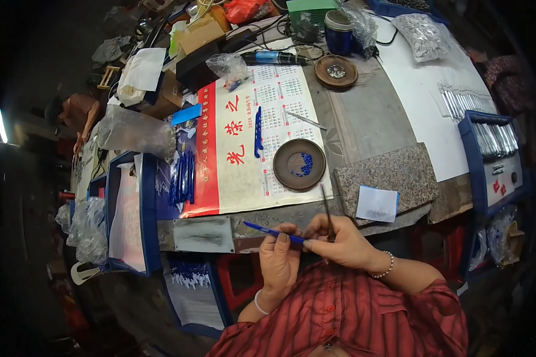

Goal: The person is attaching small blue beads to a blue pen barrel using a handheld stylus tool.

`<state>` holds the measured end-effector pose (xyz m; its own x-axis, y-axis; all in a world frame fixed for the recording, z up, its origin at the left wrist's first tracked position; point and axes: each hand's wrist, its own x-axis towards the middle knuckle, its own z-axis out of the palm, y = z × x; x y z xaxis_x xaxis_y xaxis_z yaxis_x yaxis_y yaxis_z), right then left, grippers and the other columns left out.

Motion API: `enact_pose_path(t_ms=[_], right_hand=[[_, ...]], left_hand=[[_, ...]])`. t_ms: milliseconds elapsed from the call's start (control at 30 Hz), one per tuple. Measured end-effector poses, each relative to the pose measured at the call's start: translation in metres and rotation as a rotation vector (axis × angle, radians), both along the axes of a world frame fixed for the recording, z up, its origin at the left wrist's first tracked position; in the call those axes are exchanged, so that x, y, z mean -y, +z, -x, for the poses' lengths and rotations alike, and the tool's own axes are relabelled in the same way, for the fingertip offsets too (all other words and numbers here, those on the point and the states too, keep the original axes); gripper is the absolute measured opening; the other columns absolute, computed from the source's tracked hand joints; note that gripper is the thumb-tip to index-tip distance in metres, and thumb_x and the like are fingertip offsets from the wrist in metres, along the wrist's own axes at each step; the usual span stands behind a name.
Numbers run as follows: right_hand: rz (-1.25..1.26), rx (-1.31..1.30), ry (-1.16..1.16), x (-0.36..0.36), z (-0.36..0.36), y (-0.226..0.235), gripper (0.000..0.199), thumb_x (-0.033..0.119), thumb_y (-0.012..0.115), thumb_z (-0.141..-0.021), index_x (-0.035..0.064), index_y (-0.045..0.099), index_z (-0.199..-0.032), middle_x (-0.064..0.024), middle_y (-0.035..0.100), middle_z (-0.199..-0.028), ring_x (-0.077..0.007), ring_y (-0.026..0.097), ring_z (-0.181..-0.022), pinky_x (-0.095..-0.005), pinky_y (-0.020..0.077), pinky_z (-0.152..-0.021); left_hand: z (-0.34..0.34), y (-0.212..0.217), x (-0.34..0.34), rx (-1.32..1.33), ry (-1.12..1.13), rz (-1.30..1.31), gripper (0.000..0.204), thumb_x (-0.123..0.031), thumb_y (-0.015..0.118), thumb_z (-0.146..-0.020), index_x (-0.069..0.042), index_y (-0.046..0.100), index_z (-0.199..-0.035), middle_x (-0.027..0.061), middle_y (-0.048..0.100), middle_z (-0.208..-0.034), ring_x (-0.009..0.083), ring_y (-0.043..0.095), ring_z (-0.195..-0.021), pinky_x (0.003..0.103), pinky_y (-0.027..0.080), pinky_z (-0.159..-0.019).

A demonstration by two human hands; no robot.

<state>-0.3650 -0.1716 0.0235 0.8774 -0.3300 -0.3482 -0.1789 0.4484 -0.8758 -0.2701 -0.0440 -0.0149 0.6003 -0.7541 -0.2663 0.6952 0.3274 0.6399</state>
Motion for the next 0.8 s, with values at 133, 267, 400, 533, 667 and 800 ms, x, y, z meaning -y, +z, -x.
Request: enact_pose_path(t_ms=[133,267,400,533,667,800], right_hand=[[0.521,-0.031,0.088,0.030,-0.011,0.000,0.020,0.013,0.063,-0.082,-0.0032,0.060,-0.092,-0.0066,0.062,-0.075,-0.0093,0.059,-0.070,-0.0258,0.0470,-0.061],[0.975,-0.140,0.123,0.074,-0.054,0.003,0.018,0.011,0.061,-0.078,0.0000,0.059,-0.092,-0.0125,0.061,-0.077,-0.0231,0.060,-0.066,-0.0332,0.0467,-0.060],[1.386,-0.007,0.284,0.094,-0.088,-0.035,0.015,0.009,0.060,-0.075,0.0029,0.057,-0.089,-0.0137,0.057,-0.082,-0.0305,0.058,-0.076,-0.0392,0.0459,-0.065],[1.468,-0.106,0.481,0.094,-0.110,-0.042,0.012,0.010,0.057,-0.075,0.0029,0.057,-0.085,-0.0140,0.056,-0.087,-0.0333,0.059,-0.080,-0.0423,0.0465,-0.069],[1.498,-0.099,0.530,0.094,-0.122,-0.044,0.012,0.010,0.055,-0.074,0.0014,0.057,-0.083,-0.0144,0.057,-0.084,-0.0334,0.059,-0.081,-0.0427,0.0469,-0.069],[1.520,-0.144,0.590,0.096,-0.128,-0.050,0.013,0.008,0.055,-0.072,-0.0010,0.057,-0.080,-0.0164,0.059,-0.082,-0.0351,0.059,-0.078,-0.0424,0.0475,-0.068]], left_hand=[[-0.010,-0.009,-0.009,0.075,0.049,-0.064,0.023,-0.017,0.051,-0.092,0.002,0.053,-0.104,0.0112,0.059,-0.095,0.0209,0.058,-0.089,0.034,0.048,-0.080],[-0.026,-0.006,-0.030,0.042,-0.011,-0.056,0.032,-0.025,0.043,-0.095,0.003,0.048,-0.108,0.0155,0.061,-0.090,0.0259,0.061,-0.089,0.035,0.051,-0.079],[-0.025,-0.009,-0.040,0.000,-0.117,-0.146,0.040,-0.032,0.040,-0.096,0.005,0.047,-0.108,0.0170,0.062,-0.082,0.0265,0.065,-0.076,0.032,0.054,-0.067],[-0.020,-0.016,-0.055,-0.024,-0.200,-0.190,0.048,-0.039,0.043,-0.093,0.008,0.049,-0.103,0.0164,0.063,-0.076,0.0254,0.065,-0.065,0.030,0.054,-0.058],[-0.019,-0.021,-0.059,-0.090,-0.253,-0.160,0.048,-0.038,0.044,-0.093,0.008,0.049,-0.104,0.0167,0.063,-0.077,0.0263,0.065,-0.067,0.031,0.055,-0.059],[-0.021,-0.011,-0.047,-0.073,-0.323,-0.188,0.037,-0.025,0.043,-0.096,0.006,0.041,-0.116,0.0193,0.062,-0.089,0.0279,0.066,-0.076,0.029,0.055,-0.061]])
